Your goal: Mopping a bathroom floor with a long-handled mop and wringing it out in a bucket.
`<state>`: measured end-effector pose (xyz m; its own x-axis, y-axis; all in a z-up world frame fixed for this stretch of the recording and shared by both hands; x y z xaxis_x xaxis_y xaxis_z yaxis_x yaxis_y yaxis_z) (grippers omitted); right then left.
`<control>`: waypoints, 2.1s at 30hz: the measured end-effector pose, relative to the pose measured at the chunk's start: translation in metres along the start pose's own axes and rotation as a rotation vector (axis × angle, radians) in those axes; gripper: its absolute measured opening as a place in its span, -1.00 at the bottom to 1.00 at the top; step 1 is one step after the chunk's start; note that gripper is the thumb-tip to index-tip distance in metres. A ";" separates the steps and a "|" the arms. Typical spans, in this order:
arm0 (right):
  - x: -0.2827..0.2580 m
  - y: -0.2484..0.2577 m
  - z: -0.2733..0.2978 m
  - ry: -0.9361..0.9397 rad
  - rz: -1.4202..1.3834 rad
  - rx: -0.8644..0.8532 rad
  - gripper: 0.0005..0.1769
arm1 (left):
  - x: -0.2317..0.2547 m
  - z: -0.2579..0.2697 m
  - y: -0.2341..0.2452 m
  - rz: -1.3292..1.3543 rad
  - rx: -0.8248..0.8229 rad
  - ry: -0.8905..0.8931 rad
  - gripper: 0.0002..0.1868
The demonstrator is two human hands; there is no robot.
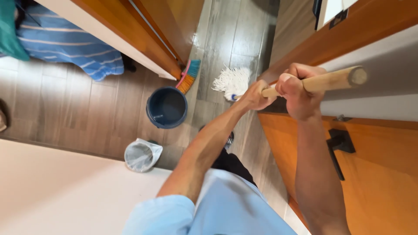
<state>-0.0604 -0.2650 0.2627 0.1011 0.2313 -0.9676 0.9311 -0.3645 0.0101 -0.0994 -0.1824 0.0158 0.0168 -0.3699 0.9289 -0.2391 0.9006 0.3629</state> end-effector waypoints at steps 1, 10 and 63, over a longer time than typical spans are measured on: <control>0.006 -0.001 -0.003 0.003 0.001 0.002 -0.61 | -0.005 0.001 0.006 -0.003 -0.001 -0.003 -0.69; 0.030 -0.046 -0.007 0.022 -0.162 -0.009 -0.61 | -0.032 0.046 0.049 -0.053 0.030 -0.004 -0.77; 0.166 0.034 -0.251 0.272 -0.080 -0.030 -0.57 | -0.105 -0.228 0.166 -0.073 0.823 0.160 -0.44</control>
<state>0.0758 -0.0126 0.1658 0.1133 0.4937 -0.8622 0.9496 -0.3090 -0.0521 0.0803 0.0580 -0.0050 0.1822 -0.3284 0.9268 -0.8629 0.3985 0.3108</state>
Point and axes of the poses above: each hand's wrist, its own z-axis away from the middle knuckle, its own y-axis out of the back of the hand, x = y × z, the point moved 1 cm from there along -z, towards the middle knuckle, and after that the axes turned 14 degrees about -x, right-handed, at the moved point
